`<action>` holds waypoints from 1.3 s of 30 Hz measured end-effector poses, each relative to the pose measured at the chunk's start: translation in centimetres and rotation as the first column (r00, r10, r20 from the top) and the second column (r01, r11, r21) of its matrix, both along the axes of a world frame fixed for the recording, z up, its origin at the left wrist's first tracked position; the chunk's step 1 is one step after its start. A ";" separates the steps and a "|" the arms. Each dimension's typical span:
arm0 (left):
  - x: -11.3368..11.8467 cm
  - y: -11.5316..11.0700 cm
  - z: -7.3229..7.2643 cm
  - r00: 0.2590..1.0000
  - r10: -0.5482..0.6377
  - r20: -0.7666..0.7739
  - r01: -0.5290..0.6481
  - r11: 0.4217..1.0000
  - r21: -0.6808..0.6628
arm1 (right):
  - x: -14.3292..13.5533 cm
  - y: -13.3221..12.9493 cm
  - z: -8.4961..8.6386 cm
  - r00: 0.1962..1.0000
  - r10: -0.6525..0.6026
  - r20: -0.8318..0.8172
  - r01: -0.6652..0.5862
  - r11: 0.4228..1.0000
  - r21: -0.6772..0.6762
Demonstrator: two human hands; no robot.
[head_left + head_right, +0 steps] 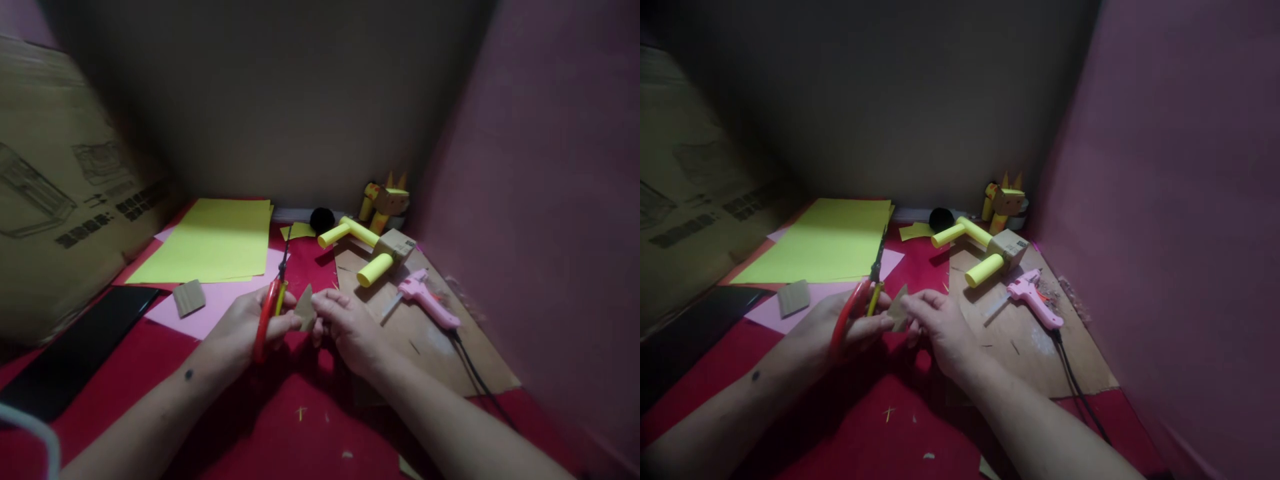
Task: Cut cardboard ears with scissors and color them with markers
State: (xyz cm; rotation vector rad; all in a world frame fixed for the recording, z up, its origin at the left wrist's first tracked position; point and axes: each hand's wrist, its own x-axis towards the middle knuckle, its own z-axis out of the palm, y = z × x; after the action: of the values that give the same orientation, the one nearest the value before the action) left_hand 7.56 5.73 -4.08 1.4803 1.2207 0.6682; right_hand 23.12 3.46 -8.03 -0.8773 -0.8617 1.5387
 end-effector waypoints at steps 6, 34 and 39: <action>0.3 0.3 -0.2 0.999 -0.008 -0.044 0.006 0.999 -0.044 | -0.2 -0.1 0.1 0.996 -0.056 0.068 0.055 0.998 0.021; -0.1 0.1 -0.7 0.992 0.047 0.116 -0.043 0.998 -0.042 | 0.3 1.1 -0.7 0.994 -0.036 -0.107 0.043 0.997 0.060; 0.1 -0.4 -0.1 0.983 0.053 0.174 -0.042 0.997 -0.066 | 0.5 0.8 -0.5 0.996 -0.002 -0.085 0.010 0.995 0.097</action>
State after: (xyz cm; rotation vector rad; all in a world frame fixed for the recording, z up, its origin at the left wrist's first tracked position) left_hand 7.70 5.29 -4.23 1.3154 1.1329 0.7700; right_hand 23.60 4.31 -8.51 -0.7388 -0.8639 1.5051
